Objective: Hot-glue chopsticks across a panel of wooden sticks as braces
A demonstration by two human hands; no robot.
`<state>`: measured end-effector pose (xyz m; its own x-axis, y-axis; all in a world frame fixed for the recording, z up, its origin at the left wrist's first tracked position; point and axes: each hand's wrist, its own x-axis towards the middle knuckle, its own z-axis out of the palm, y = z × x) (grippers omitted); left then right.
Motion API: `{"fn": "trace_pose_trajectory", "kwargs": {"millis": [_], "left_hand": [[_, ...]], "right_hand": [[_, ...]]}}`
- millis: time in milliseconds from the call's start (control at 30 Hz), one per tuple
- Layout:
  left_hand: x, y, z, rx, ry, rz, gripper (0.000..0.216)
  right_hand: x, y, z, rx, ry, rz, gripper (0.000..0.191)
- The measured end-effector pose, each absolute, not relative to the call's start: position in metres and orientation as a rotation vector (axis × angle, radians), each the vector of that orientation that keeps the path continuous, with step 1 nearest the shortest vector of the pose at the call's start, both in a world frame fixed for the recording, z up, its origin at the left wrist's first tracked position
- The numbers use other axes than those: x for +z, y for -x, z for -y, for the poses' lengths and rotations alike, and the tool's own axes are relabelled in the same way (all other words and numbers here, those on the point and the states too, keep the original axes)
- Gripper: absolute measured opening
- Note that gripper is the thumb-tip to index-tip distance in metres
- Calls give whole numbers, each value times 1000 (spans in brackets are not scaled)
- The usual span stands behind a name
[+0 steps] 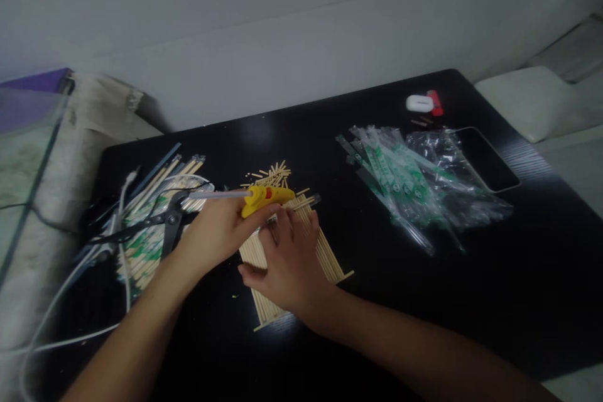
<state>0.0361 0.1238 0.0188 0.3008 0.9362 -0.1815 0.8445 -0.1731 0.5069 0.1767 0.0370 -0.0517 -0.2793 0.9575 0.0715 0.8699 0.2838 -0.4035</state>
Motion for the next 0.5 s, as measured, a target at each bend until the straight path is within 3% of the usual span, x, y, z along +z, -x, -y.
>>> {"fn": "trace_pose_trajectory", "kwargs": {"millis": [500], "left_hand": [[16, -31, -121, 193, -2057, -1621, 60]], "right_hand": [[-52, -177, -37, 374, 1641, 2251, 72]]}}
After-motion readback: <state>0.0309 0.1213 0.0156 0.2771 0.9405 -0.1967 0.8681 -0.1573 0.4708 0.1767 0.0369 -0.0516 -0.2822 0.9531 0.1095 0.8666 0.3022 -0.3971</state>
